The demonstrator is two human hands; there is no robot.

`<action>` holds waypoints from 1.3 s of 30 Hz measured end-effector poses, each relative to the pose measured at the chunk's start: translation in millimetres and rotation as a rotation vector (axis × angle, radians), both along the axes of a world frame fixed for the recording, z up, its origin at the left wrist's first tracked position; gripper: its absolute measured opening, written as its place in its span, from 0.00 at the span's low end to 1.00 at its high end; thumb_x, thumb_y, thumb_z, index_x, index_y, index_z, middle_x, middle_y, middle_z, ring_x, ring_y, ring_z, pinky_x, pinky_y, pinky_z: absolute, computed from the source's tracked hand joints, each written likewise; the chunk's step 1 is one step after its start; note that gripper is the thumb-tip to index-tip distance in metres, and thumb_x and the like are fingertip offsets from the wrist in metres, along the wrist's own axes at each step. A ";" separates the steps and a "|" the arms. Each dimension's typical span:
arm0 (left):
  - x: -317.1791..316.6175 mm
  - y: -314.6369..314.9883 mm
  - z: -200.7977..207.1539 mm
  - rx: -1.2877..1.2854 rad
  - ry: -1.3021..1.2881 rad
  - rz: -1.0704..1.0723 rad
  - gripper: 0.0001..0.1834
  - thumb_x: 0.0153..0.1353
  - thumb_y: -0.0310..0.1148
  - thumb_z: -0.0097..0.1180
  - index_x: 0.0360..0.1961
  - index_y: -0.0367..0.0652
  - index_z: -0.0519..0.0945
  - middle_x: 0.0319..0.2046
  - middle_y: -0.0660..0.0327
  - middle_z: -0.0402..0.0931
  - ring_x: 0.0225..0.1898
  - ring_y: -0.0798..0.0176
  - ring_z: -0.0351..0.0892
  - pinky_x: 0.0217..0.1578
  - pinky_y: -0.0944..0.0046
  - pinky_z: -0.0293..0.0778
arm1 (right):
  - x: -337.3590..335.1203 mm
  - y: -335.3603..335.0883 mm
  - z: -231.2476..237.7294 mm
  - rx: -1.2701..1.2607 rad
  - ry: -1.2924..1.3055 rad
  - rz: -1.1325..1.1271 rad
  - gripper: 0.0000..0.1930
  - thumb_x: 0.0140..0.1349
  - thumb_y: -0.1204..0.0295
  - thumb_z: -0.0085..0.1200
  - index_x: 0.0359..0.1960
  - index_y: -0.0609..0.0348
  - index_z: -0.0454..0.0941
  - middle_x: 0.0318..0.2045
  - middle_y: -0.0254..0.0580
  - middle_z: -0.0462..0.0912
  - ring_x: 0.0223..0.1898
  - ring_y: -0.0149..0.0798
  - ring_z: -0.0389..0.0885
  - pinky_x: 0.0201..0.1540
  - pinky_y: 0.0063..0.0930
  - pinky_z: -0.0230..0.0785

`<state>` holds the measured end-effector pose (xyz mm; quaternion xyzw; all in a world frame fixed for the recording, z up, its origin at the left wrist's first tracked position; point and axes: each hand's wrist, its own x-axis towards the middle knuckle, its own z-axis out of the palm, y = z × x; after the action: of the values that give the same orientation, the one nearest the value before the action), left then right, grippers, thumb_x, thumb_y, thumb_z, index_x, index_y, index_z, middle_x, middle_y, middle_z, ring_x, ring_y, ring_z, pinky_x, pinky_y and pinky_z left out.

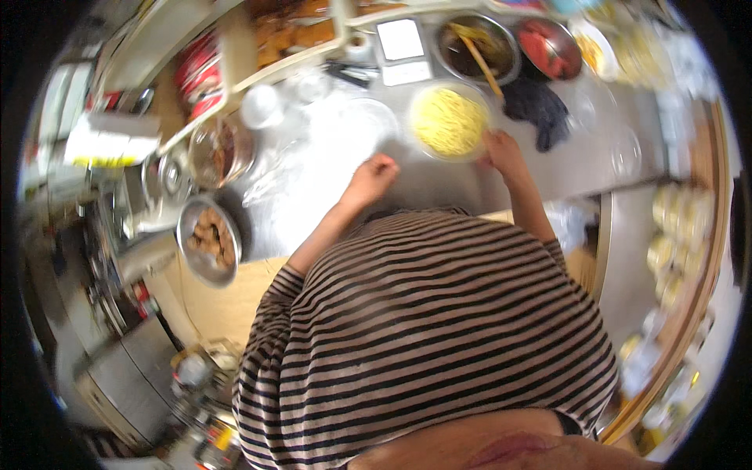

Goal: The person assembles a takeout meal by placing noodles and shredded vegetables into a plastic container, then sealing it with a lid and attaching a printed order label. The person handles the container, lid, and label throughout the process.

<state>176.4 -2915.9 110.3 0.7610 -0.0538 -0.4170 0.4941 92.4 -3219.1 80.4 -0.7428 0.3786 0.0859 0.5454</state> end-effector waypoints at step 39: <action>-549.4 253.6 -5.7 -0.596 -0.261 1.992 0.24 0.58 0.45 0.58 0.46 0.35 0.77 0.35 0.60 0.78 0.35 0.67 0.77 0.41 0.67 0.74 | -173.7 513.4 70.4 0.443 0.362 1.929 0.30 0.71 0.50 0.34 0.57 0.67 0.65 0.28 0.46 0.82 0.19 0.32 0.78 0.21 0.20 0.69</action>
<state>-373.0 -2662.2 104.6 0.3477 0.4438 0.2941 0.7718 -81.3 -2705.7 150.9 -0.5897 -0.3319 0.6710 0.3030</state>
